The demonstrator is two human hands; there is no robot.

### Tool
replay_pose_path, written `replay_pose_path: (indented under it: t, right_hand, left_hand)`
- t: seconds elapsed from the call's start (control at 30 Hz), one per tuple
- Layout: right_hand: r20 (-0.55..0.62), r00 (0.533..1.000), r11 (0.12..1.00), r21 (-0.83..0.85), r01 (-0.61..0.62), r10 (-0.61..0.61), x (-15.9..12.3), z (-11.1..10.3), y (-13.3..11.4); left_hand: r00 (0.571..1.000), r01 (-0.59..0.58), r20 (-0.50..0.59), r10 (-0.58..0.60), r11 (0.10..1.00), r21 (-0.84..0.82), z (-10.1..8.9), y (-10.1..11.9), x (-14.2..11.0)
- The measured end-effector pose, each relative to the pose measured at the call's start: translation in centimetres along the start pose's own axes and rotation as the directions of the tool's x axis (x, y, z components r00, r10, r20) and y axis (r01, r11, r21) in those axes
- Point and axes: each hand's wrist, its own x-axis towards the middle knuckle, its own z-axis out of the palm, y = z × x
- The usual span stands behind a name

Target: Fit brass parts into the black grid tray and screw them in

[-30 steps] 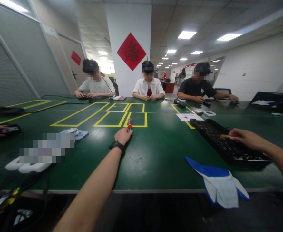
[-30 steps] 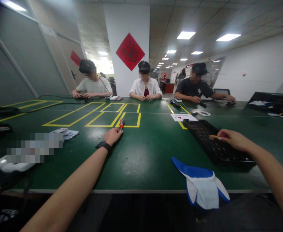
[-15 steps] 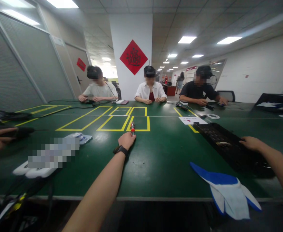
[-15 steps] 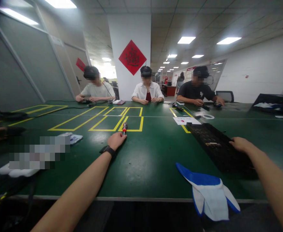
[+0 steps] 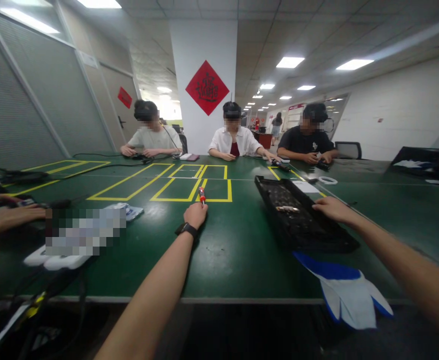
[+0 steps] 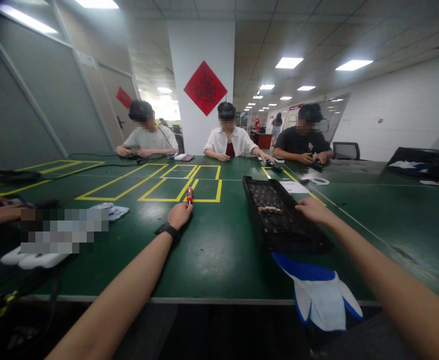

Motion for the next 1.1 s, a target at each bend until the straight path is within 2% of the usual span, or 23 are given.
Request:
replay_pose_path:
  t: [0.1, 0.17, 0.23, 0.33, 0.43, 0.63, 0.83, 0.93, 0.97, 1.0, 1.03, 1.1]
  right_hand:
    - [0.024, 0.999, 0.999, 0.028, 0.033, -0.033, 1.6, 2.5, -7.1]
    - [0.026, 0.999, 0.998, 0.053, 0.041, -0.042, 2.6, 4.4, -10.8]
    - [0.012, 0.999, 0.996, 0.075, 0.038, -0.039, 3.2, 6.0, -13.6]
    - [0.012, 1.000, 0.995, 0.101, 0.011, -0.012, 3.6, 7.3, -16.3]
    - [0.019, 1.000, 0.992, 0.122, -0.012, 0.010, 3.8, 7.6, -17.4]
    - [0.035, 0.998, 0.986, 0.159, -0.053, 0.048, 4.1, 7.7, -17.5]
    - [-0.012, 0.999, 0.982, 0.186, -0.033, 0.036, 3.5, 7.3, -17.6]
    - [-0.157, 0.987, 0.967, 0.247, 0.061, -0.023, 2.9, 5.8, -18.9]
    - [-0.234, 0.969, 0.930, 0.331, 0.160, -0.083, 2.8, 5.3, -19.6]
    - [-0.282, 0.946, 0.851, 0.446, 0.276, -0.159, 2.7, 4.8, -20.4]
    - [-0.275, 0.936, 0.740, 0.577, 0.345, -0.222, 2.6, 4.4, -21.2]
    - [-0.214, 0.950, 0.541, 0.783, 0.306, -0.227, 2.9, 3.9, -22.4]
  left_hand:
    - [1.000, -0.009, -0.015, 0.008, 0.997, -0.081, -0.1, -0.2, 0.1]
    - [0.999, -0.019, -0.036, 0.015, 0.992, -0.128, 0.0, -0.3, 0.2]
    - [0.998, -0.025, -0.062, 0.015, 0.986, -0.162, 0.2, -0.4, 0.3]
    - [0.994, -0.037, -0.107, 0.018, 0.984, -0.174, 0.4, -0.2, 0.2]
    - [0.991, -0.056, -0.130, 0.033, 0.983, -0.177, 0.3, 0.1, 0.1]
    - [0.984, -0.109, -0.164, 0.075, 0.971, -0.211, -0.5, 1.2, -0.3]
    - [0.934, -0.340, -0.211, 0.288, 0.899, -0.275, -1.6, 3.3, -1.3]
    - [0.890, -0.456, -0.178, 0.421, 0.832, -0.316, -2.6, 4.7, -2.6]
    - [0.874, -0.485, -0.157, 0.459, 0.810, -0.331, -2.9, 5.3, -3.2]
    - [0.857, -0.510, -0.126, 0.499, 0.786, -0.349, -3.1, 5.8, -3.7]
    - [0.839, -0.529, -0.089, 0.537, 0.765, -0.368, -3.3, 6.3, -4.1]
    - [0.803, -0.552, -0.026, 0.595, 0.727, -0.408, -3.5, 7.0, -4.7]
